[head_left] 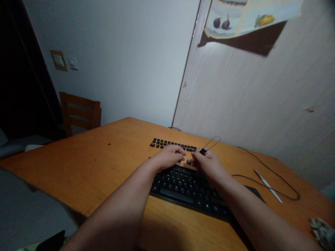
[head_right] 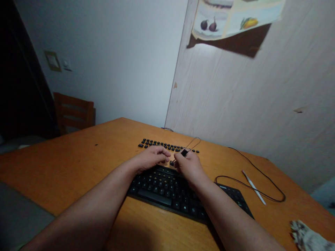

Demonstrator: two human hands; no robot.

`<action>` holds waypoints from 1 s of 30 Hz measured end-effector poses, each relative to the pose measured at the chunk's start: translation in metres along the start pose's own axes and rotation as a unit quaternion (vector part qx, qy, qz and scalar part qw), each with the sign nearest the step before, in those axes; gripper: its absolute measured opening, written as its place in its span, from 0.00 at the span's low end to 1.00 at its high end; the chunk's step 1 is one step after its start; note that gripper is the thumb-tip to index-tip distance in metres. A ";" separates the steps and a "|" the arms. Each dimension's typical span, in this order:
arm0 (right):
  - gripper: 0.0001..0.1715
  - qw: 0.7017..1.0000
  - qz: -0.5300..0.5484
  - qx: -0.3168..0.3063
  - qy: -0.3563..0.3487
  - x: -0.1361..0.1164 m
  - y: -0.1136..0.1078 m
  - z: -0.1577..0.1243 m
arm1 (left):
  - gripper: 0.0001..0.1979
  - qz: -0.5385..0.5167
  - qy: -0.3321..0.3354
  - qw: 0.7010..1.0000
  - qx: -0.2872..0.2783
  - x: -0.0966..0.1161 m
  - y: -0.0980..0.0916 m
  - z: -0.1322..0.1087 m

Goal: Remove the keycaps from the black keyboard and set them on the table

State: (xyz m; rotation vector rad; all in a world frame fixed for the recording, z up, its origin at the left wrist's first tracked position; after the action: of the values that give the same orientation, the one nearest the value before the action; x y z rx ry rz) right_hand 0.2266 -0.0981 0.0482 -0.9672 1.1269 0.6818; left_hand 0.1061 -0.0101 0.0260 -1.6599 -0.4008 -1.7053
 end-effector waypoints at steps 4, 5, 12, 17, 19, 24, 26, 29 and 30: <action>0.15 0.998 -0.002 0.031 -0.046 -0.004 0.000 -0.003 | 0.14 -0.059 -0.006 0.997 -0.044 0.008 0.008 -0.004; 0.16 0.998 -0.003 0.030 -0.055 -0.005 0.001 -0.004 | 0.14 -0.060 -0.006 0.997 -0.042 0.009 0.009 -0.004; 0.20 0.994 0.030 0.013 -0.107 -0.010 0.008 -0.009 | 0.11 -0.067 0.012 0.998 0.003 0.011 0.003 -0.003; 0.25 0.985 -0.011 0.030 -0.167 -0.013 -0.003 -0.005 | 0.16 -0.083 0.003 0.996 0.032 0.008 -0.001 -0.001; 0.20 0.970 -0.115 0.009 -0.212 -0.015 -0.003 -0.003 | 0.16 -0.097 -0.003 0.995 0.035 0.009 -0.002 -0.001; 0.13 0.884 -0.377 -0.020 -0.276 -0.021 0.007 -0.009 | 0.19 -0.138 -0.024 0.990 0.025 0.010 -0.001 -0.003; 0.13 0.863 -0.428 -0.016 -0.270 -0.026 0.010 -0.014 | 0.20 -0.147 -0.027 0.988 0.024 0.011 0.000 -0.004; 0.13 0.836 -0.478 -0.010 -0.270 -0.033 0.013 -0.019 | 0.21 -0.146 -0.030 0.988 0.028 0.010 0.001 -0.003; 0.13 0.829 -0.489 -0.012 -0.271 -0.034 0.014 -0.018 | 0.21 -0.144 -0.033 0.989 0.029 0.009 0.000 -0.002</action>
State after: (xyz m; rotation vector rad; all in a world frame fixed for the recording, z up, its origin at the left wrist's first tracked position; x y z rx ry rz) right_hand 0.1965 -0.1074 0.0744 -1.1171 0.0362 0.0866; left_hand 0.1055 -0.0144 0.0344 -1.6814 -0.7466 -1.8278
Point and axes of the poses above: each hand's wrist, its own z-axis towards the middle knuckle, its own y-axis out of the palm, x = y × z, the point moved 6 cm from there along z, towards the middle knuckle, and after that the axes turned 1 degree about -z, right-handed, at the moved point
